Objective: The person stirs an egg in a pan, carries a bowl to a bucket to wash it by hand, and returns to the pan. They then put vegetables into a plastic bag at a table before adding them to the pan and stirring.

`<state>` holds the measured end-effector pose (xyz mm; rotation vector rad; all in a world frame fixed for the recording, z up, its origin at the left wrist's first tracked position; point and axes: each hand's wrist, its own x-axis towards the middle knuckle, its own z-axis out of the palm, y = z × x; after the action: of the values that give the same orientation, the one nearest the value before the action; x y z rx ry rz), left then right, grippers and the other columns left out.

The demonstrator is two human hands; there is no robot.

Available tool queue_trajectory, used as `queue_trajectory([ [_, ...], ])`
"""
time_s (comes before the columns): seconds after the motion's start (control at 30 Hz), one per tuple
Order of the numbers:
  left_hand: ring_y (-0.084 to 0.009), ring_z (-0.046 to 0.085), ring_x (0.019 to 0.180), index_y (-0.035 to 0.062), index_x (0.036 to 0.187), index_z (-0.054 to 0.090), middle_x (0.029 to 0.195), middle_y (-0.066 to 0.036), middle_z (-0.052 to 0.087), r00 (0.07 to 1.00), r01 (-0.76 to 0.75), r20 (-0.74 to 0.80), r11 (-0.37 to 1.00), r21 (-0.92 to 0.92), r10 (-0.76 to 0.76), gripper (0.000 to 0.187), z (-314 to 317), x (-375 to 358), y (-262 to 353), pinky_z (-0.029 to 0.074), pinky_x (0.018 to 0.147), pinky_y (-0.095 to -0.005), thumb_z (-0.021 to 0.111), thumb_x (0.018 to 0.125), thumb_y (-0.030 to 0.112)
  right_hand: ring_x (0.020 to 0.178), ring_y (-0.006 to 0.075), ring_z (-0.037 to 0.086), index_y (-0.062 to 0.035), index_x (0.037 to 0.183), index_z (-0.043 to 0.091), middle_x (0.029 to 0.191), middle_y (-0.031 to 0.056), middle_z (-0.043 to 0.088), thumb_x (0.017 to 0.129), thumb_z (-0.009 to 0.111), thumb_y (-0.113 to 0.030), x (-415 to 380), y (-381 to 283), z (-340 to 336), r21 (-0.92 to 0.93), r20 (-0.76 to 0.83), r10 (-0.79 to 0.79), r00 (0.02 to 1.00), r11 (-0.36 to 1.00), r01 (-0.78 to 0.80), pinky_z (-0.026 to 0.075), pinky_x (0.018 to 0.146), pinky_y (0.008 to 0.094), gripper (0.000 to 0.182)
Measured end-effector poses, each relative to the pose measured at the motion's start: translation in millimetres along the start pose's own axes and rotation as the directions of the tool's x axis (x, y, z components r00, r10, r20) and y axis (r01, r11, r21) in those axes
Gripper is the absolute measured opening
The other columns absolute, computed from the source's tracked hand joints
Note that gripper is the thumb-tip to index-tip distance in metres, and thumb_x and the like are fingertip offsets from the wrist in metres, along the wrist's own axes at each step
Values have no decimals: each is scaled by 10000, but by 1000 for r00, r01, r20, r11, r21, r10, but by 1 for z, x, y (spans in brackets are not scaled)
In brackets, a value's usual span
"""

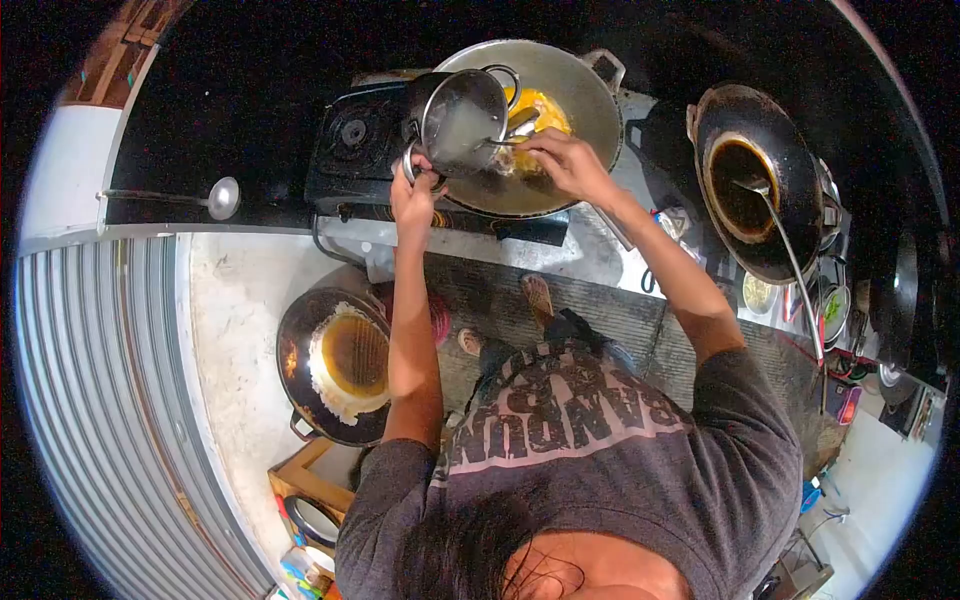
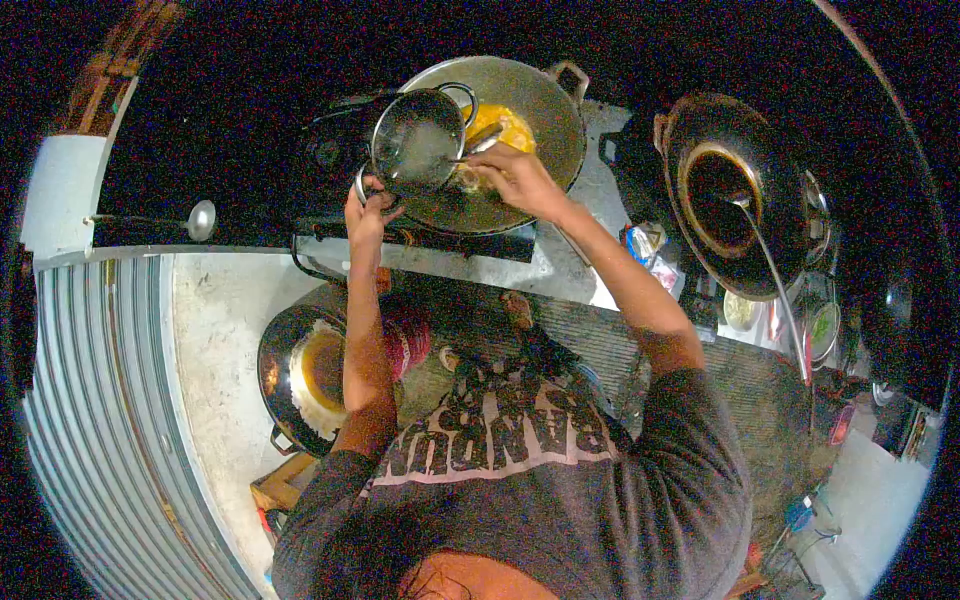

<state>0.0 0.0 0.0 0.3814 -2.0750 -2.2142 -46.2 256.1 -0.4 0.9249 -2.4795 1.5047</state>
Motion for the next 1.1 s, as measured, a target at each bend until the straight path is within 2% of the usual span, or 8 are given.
queue_trajectory([
  [0.2,-113,515,764,76,957,473,859,-27,484,997,79,-24,997,26,-79,148,-6,5,-9,542,699,-327,452,832,0,858,270,614,-13,971,647,927,136,635,857,563,-97,-13,-13,-25,27,-131,101,986,995,-98,474,778,330,165],
  [0.37,-119,518,769,72,957,467,866,-36,483,999,50,-8,998,32,-50,160,-3,3,-3,544,711,-337,436,825,-12,868,265,611,-18,995,644,924,136,633,859,556,-92,18,1,-4,35,-208,48,977,999,-41,470,783,326,179],
  [0.5,-108,514,755,76,973,460,841,-24,481,999,27,21,999,20,-28,180,-5,2,1,541,704,-331,413,827,-18,867,273,609,-20,990,639,911,141,627,858,544,-82,28,16,18,28,-140,84,987,996,-81,469,773,338,174],
  [0.67,-102,528,745,80,987,450,817,-19,503,999,4,53,1000,-6,-4,179,-8,2,1,541,684,-330,397,841,-9,843,294,609,-11,967,636,903,154,621,859,539,-74,13,7,6,-54,-94,-83,992,996,78,473,737,344,159],
  [0.8,-160,575,760,73,969,442,844,-66,545,996,87,-1,996,-22,-87,159,-3,0,7,554,686,-365,394,839,-4,827,294,614,-6,959,639,888,158,628,856,543,-61,-7,-22,-28,-101,-66,-68,996,993,61,477,729,343,151],
  [0.93,-250,612,816,60,968,425,880,-134,565,991,127,56,978,-164,-119,158,-9,1,0,567,701,-417,374,831,2,802,286,626,-9,953,651,872,155,637,854,549,-64,-13,-37,-42,-85,-197,12,980,996,-30,491,711,342,153],
  [1.03,-345,613,863,43,966,396,962,-228,541,987,154,79,951,-266,-138,160,-8,-8,4,569,724,-470,371,812,10,785,284,632,-22,967,654,877,155,636,850,557,-77,-7,-54,-27,-141,-274,-60,960,990,22,498,707,346,162],
  [1.1,-371,609,855,40,965,388,995,-260,525,987,155,101,921,-357,-127,170,-14,-13,2,566,736,-492,379,798,7,841,313,616,-35,981,655,875,161,626,823,571,-66,-8,-60,-4,15,-176,117,977,993,-116,492,745,356,181],
])
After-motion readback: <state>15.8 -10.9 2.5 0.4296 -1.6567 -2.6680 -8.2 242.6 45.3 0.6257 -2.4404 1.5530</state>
